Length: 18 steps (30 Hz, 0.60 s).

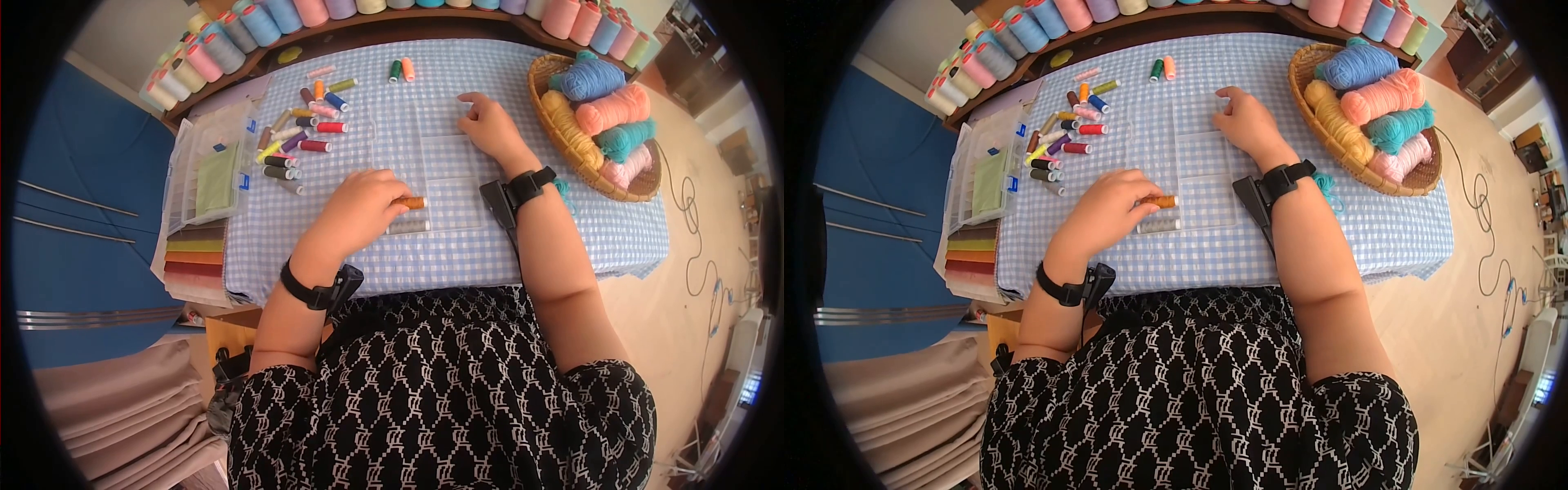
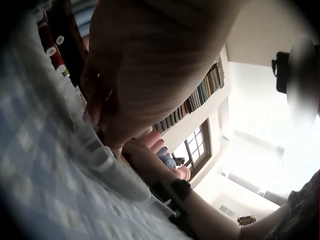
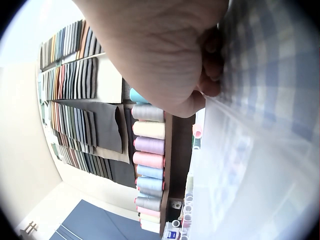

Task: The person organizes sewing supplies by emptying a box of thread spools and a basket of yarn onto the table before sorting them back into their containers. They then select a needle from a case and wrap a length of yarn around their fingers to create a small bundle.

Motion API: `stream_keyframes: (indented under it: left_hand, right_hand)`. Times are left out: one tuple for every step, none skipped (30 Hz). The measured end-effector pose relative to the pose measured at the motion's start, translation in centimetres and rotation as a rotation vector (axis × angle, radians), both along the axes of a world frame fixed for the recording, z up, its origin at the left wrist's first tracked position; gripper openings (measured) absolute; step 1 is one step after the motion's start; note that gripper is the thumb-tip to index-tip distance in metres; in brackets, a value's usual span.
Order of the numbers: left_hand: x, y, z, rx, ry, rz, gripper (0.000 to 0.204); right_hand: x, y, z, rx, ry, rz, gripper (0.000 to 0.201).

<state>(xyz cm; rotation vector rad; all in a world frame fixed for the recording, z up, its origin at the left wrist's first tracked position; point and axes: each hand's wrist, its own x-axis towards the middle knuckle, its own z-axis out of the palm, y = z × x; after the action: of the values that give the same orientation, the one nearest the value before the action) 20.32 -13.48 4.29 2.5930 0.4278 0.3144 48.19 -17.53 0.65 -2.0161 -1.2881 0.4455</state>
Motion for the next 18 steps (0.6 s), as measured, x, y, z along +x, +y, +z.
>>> stream_keyframes:
  left_hand:
    - [0.0,-0.1,-0.1,-0.026,-0.005,0.005,0.019]
    - [0.0,-0.3,-0.1,-0.052,-0.011,0.010,0.019]
    - [0.0,-0.4,0.0,-0.043,0.007,-0.001,0.018]
    - [-0.1,-0.6,0.4,-0.034,0.025,-0.012,0.018]
    - [-0.1,-0.7,0.6,-0.025,0.043,-0.022,0.018]
    - [-0.1,-0.7,0.6,-0.020,0.054,-0.032,0.018]
    - [-0.2,-0.7,0.6,-0.014,0.065,-0.042,0.018]
    - [-0.2,-0.6,0.6,-0.008,0.076,-0.052,0.018]
    - [-0.2,-0.6,0.6,-0.015,0.074,-0.051,0.017]
    - [-0.2,-0.6,0.6,-0.021,0.071,-0.050,0.017]
    - [-0.2,-0.6,0.6,-0.028,0.069,-0.049,0.017]
    - [-0.2,-0.6,0.7,-0.040,0.078,-0.044,0.018]
    - [-0.2,-0.6,0.8,-0.052,0.087,-0.038,0.019]
    - [-0.2,-0.5,0.9,-0.062,0.096,-0.030,0.020]
    - [-0.3,-0.1,1.0,-0.045,0.053,-0.001,0.021]
    - [-0.4,0.6,1.2,-0.028,0.010,0.029,0.022]
    - [-0.4,1.5,1.4,-0.012,-0.034,0.057,0.024]
    - [-0.3,2.7,1.5,-0.004,-0.077,0.088,0.025]
  right_hand:
    - [0.0,0.0,-0.1,0.030,-0.006,-0.001,0.050]
    - [-0.1,0.0,-0.3,0.059,-0.012,-0.003,0.049]
    - [-0.2,0.0,-0.4,0.089,-0.018,-0.004,0.048]
    - [-0.2,0.0,-0.3,0.084,-0.020,-0.006,0.048]
    - [-0.2,0.0,-0.2,0.080,-0.021,-0.008,0.048]
    - [-0.3,0.0,-0.2,0.075,-0.023,-0.010,0.048]
    - [-0.3,0.0,-0.2,0.074,-0.024,-0.011,0.048]
    - [-0.3,0.0,-0.2,0.073,-0.025,-0.012,0.048]
    - [-0.2,0.0,-0.2,0.072,-0.027,-0.013,0.048]
    - [-0.2,0.0,-0.1,0.045,-0.020,-0.013,0.049]
    - [-0.2,0.0,0.1,0.018,-0.013,-0.013,0.049]
    - [-0.2,0.0,0.2,-0.008,-0.006,-0.013,0.050]
    - [-0.2,0.0,0.3,-0.008,-0.010,-0.011,0.050]
    - [-0.2,0.0,0.4,-0.006,-0.014,-0.007,0.049]
    - [-0.3,0.1,0.5,-0.004,-0.019,-0.004,0.049]
    - [-0.3,0.1,0.5,-0.001,-0.020,-0.007,0.049]
    - [-0.3,0.0,0.4,0.002,-0.021,-0.010,0.049]
    - [-0.3,-0.1,0.3,0.005,-0.024,-0.015,0.048]
